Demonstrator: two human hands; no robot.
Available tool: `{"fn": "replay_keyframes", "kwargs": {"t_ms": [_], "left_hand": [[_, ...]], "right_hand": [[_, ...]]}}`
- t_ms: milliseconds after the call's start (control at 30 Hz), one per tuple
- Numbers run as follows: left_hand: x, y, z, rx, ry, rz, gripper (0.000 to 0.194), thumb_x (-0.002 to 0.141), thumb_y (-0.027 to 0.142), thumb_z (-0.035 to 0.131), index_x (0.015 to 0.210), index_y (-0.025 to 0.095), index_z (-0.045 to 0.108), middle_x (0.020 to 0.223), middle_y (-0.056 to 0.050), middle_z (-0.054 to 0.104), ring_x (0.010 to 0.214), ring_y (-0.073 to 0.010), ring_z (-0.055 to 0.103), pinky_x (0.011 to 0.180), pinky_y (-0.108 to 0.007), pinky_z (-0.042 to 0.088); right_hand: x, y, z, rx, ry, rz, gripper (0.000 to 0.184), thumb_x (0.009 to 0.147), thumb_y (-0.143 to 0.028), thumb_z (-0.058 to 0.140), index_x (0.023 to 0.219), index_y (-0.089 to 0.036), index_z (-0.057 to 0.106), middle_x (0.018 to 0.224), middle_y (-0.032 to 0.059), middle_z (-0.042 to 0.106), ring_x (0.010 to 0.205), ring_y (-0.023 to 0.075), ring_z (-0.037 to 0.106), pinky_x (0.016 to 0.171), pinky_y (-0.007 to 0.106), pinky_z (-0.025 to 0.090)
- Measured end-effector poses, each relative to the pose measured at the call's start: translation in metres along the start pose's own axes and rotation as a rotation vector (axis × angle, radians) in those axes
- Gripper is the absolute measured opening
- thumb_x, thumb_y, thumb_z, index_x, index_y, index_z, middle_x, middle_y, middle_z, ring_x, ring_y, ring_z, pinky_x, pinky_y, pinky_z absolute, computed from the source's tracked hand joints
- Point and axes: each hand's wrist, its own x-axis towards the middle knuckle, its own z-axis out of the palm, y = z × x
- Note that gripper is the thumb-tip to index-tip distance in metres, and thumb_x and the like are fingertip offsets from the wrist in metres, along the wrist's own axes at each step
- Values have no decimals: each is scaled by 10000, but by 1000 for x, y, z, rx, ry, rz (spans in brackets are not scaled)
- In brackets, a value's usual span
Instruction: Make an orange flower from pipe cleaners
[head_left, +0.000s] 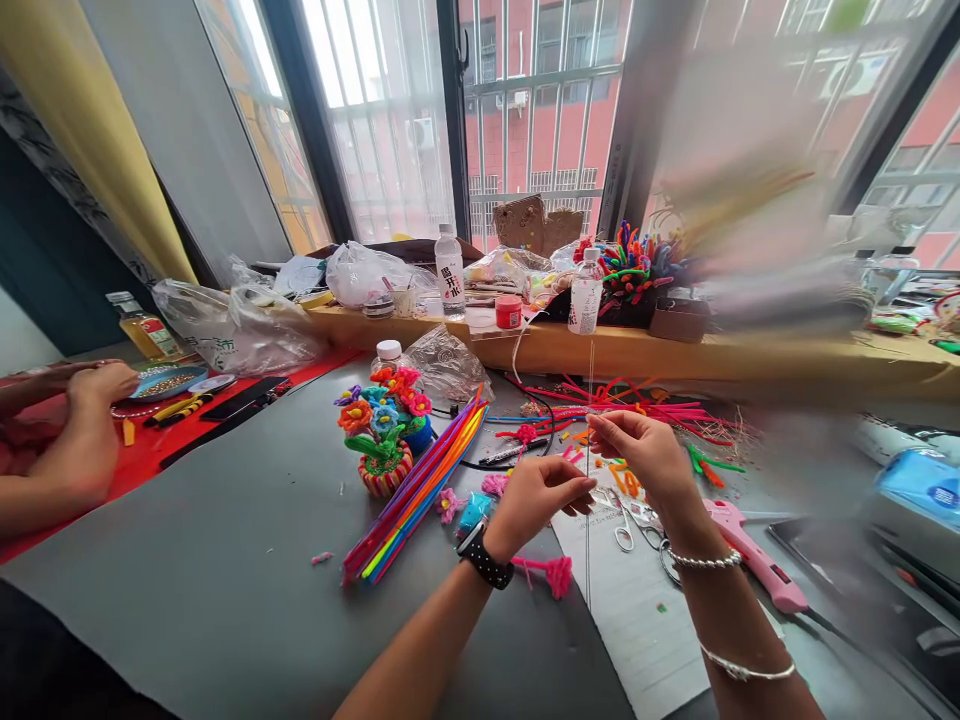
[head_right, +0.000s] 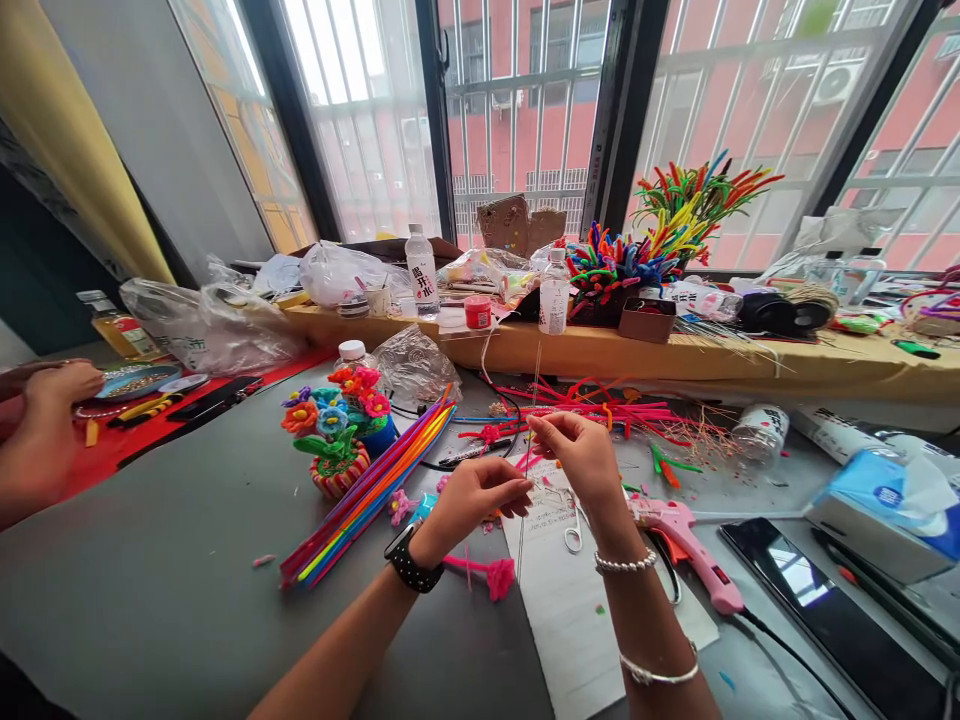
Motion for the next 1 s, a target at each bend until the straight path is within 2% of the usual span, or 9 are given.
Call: {"fn": "replay_keyframes", "kwargs": {"t_ms": [167,433,700,833,900,1000], "left_hand": [[-3,0,2,58,15,8,274,663,400,613,630,129,581,547,-26,607,492,-110,562,468,-204,413],[-4,-4,4,118,13,36,246,719,362,543,600,158,477,533,11,544,459,-76,480,462,-191,368],[-2,-5,-1,96,43,34,256,724,374,533,601,161,461,541,15,516,462,-73,459,459,-190,360],[-2,-9,1,105,68,50,244,729,371,525,616,159,481,539,11,524,459,-75,462,470,-198,366],[-1,-9,0,88,112,72,246,726,378,527,622,158,494,538,10,528,470,-80,470,477,-200,370],[-1,-4,-7,-20,221,81,256,702,401,556,642,155,515,546,17,528,489,-79,476,488,-196,370]], "right_hand": [[1,3,0,-147,-103,-8,322,615,-469,640,602,-149,608,490,-1,566,467,111,523,463,224,410],[6,9,-9,-429,-157,-46,347,667,-490,582,516,-179,552,422,-32,495,398,100,432,434,225,320],[5,7,-7,-545,-96,-114,390,689,-546,521,532,-189,526,413,-38,446,414,106,398,451,233,294],[5,5,-8,-552,19,-143,423,745,-569,416,540,-200,448,455,-36,436,436,102,380,463,235,286],[5,4,-13,-559,72,-143,426,771,-567,362,547,-208,412,471,-34,431,448,103,373,471,237,282],[8,7,-20,-589,38,-96,415,753,-530,412,489,-210,402,427,-35,414,426,106,364,459,244,266]]}}
